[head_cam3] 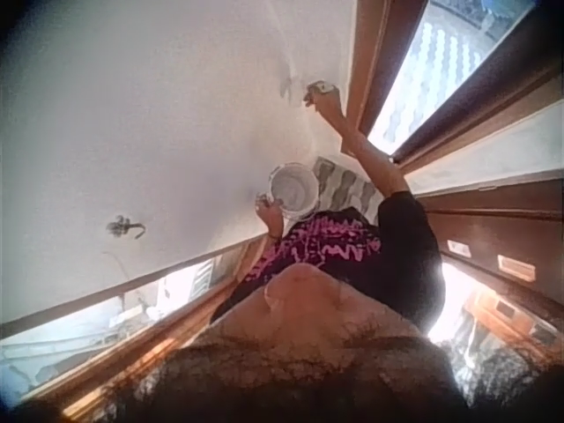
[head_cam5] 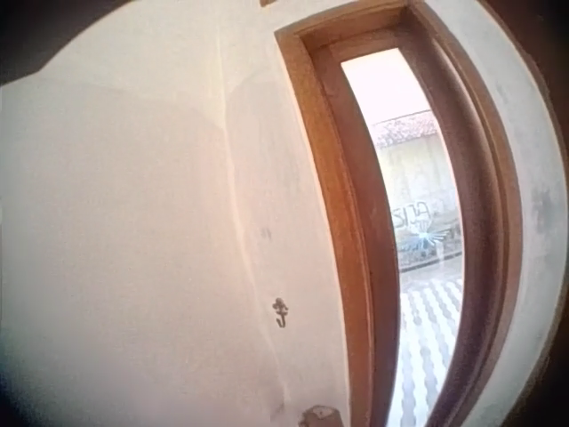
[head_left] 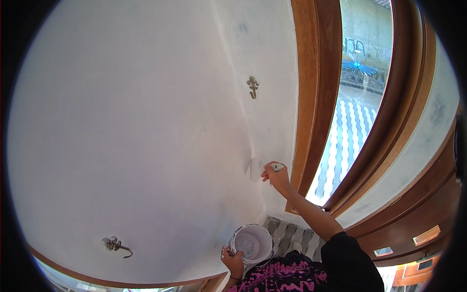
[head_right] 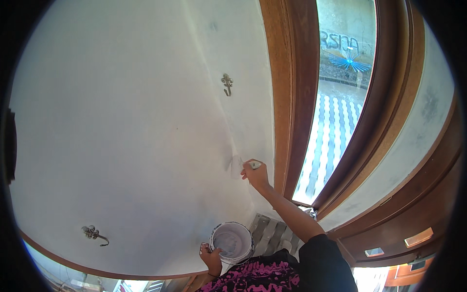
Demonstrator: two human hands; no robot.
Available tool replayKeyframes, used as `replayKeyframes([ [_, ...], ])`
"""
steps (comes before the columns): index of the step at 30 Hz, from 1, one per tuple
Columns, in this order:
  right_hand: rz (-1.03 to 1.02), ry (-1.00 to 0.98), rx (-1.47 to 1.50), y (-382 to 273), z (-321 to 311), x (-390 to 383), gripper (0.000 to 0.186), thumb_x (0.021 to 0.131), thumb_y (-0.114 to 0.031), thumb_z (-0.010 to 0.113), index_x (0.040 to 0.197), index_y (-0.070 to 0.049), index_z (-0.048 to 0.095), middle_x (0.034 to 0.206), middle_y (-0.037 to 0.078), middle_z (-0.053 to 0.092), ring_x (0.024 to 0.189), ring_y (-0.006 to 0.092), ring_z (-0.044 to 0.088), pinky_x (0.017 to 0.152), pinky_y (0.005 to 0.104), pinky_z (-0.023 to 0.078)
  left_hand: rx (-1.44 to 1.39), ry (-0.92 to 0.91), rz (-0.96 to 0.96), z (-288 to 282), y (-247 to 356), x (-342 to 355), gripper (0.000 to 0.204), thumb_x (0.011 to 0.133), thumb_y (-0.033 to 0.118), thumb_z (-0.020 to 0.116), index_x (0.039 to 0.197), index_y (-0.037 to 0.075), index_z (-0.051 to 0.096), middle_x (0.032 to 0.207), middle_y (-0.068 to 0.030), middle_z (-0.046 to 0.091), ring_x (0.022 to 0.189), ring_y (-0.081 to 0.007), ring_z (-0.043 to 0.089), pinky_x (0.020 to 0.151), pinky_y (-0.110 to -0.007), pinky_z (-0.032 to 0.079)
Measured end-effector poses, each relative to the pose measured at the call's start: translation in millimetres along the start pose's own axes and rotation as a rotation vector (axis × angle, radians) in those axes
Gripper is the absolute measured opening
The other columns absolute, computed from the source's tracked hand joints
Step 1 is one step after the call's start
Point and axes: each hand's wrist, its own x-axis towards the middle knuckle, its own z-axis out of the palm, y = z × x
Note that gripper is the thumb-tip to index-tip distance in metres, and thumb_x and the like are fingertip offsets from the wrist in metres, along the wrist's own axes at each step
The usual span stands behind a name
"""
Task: Painting the ceiling and wall corners with a brush.
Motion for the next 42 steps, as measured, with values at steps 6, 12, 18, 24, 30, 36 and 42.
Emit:
replayKeyframes([
  [6, 0.178, 0.134, 0.148, -54.6, 19.3, 22.9, 0.024, 0.085, -0.019, 0.054, 0.086, 0.005, 0.057, 0.067, 0.018, 0.066, 0.052, 0.0230, 0.063, 0.046, 0.0305, 0.044, -0.101, 0.029, -0.054, -14.9, -5.6, -11.4, 0.037, 0.054, -0.004, 0.068, 0.078, 0.006, 0.042, 0.076, 0.0021, 0.038, 0.068, -0.0104, 0.040, 0.061, -0.025, 0.034],
  [12, 0.061, 0.036, 0.112, -155.5, 41.7, 23.4, 0.020, 0.085, -0.020, 0.054, 0.088, 0.000, 0.055, 0.070, 0.017, 0.066, 0.057, 0.0223, 0.063, 0.052, 0.0317, 0.045, -0.199, 0.072, -0.045, -32.0, -21.5, -20.8, 0.039, 0.057, -0.008, 0.067, 0.084, 0.004, 0.042, 0.079, -0.0003, 0.042, 0.071, -0.0105, 0.047, 0.064, -0.024, 0.040],
  [18, -0.255, -0.069, 0.206, -252.8, 54.2, 18.4, 0.020, 0.089, -0.020, 0.055, 0.088, 0.000, 0.056, 0.073, 0.015, 0.067, 0.060, 0.0206, 0.063, 0.052, 0.0310, 0.045, -0.158, 0.044, -0.096, -37.1, -19.9, -23.6, 0.041, 0.056, -0.007, 0.067, 0.084, 0.005, 0.041, 0.081, -0.0009, 0.040, 0.074, -0.0122, 0.045, 0.065, -0.024, 0.038],
  [24, -0.933, 0.031, -0.019, -329.5, 74.1, 29.8, 0.016, 0.089, -0.013, 0.058, 0.086, 0.002, 0.064, 0.065, 0.011, 0.065, 0.052, 0.0147, 0.060, 0.047, 0.0286, 0.043, -0.187, 0.063, -0.063, -43.5, -25.0, -27.2, 0.041, 0.056, -0.006, 0.068, 0.086, 0.004, 0.041, 0.082, -0.0014, 0.040, 0.076, -0.0125, 0.046, 0.067, -0.024, 0.038],
  [30, -1.379, 0.109, -0.660, -275.7, 80.4, 76.6, 0.010, 0.086, -0.008, 0.062, 0.087, 0.001, 0.057, 0.064, 0.019, 0.057, 0.051, 0.0296, 0.053, 0.052, 0.0326, 0.043, -0.174, 0.120, -0.084, -43.2, -32.9, -30.9, 0.040, 0.055, -0.003, 0.068, 0.082, 0.006, 0.040, 0.080, -0.0005, 0.038, 0.072, -0.0120, 0.041, 0.064, -0.025, 0.035],
  [36, -1.088, 0.042, -0.737, -193.1, 57.8, 26.0, 0.014, 0.084, -0.008, 0.061, 0.080, 0.001, 0.051, 0.058, 0.021, 0.051, 0.054, 0.0394, 0.053, 0.049, 0.0394, 0.043, -0.175, 0.055, -0.105, -48.2, -44.2, -34.9, 0.040, 0.058, -0.004, 0.069, 0.088, -0.001, 0.043, 0.087, -0.0039, 0.043, 0.080, -0.0138, 0.048, 0.068, -0.024, 0.042],
  [42, -0.343, -0.094, -0.298, -148.8, 8.3, -10.5, 0.013, 0.086, -0.013, 0.062, 0.083, -0.001, 0.059, 0.060, 0.010, 0.062, 0.051, 0.0199, 0.061, 0.049, 0.0300, 0.048, 0.050, -0.088, 0.058, -43.0, -34.1, -25.8, 0.037, 0.060, -0.001, 0.070, 0.086, -0.002, 0.044, 0.079, -0.0027, 0.044, 0.071, -0.0138, 0.047, 0.061, -0.027, 0.040],
])
